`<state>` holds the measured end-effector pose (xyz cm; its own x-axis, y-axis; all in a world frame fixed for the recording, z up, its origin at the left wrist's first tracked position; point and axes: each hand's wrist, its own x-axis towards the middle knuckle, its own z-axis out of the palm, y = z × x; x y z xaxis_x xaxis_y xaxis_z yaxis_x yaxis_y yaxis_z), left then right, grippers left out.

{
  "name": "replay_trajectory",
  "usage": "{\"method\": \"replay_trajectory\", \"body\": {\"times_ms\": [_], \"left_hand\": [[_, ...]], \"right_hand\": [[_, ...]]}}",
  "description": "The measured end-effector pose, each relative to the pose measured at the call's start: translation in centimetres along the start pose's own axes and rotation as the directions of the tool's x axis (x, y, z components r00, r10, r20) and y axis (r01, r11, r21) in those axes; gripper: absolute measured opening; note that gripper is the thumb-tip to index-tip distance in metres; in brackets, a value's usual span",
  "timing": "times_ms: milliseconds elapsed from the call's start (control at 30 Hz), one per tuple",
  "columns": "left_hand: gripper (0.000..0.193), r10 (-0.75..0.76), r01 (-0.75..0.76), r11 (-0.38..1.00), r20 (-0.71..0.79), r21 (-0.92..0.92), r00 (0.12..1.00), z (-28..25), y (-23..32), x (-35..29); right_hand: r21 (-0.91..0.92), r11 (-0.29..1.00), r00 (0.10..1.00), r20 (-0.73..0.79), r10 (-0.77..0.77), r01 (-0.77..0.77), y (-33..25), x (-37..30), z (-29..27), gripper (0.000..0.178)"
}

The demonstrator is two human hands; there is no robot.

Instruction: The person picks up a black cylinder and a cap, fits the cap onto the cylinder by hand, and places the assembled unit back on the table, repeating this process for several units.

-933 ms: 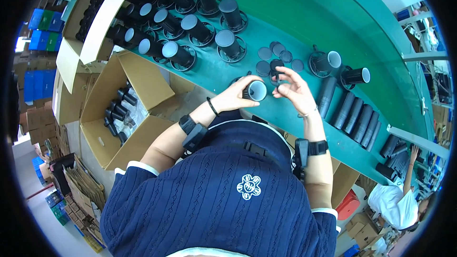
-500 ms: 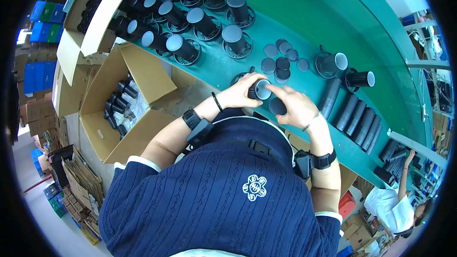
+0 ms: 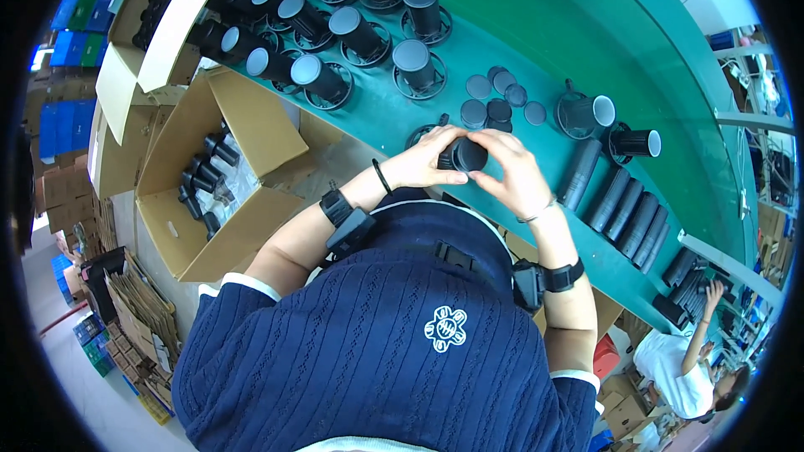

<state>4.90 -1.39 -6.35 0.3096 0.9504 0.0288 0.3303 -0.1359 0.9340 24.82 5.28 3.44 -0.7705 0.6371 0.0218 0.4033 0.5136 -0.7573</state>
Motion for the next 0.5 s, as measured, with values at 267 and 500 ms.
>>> {"method": "replay_trajectory", "body": {"times_ms": [267, 500], "left_hand": [[0.075, -0.059, 0.058, 0.998, -0.04, -0.031, 0.997, 0.5, -0.1, -0.2], [0.064, -0.06, 0.062, 0.998, -0.061, 0.032, 0.996, 0.6, 0.3, -0.2]], "right_hand": [[-0.042, 0.999, 0.999, -0.041, -0.022, 0.02, 1.0, -0.6, 1.9, 0.054], [-0.05, 0.999, 0.997, -0.072, 0.003, -0.007, 0.8, -0.8, 2.4, 0.051]]}}
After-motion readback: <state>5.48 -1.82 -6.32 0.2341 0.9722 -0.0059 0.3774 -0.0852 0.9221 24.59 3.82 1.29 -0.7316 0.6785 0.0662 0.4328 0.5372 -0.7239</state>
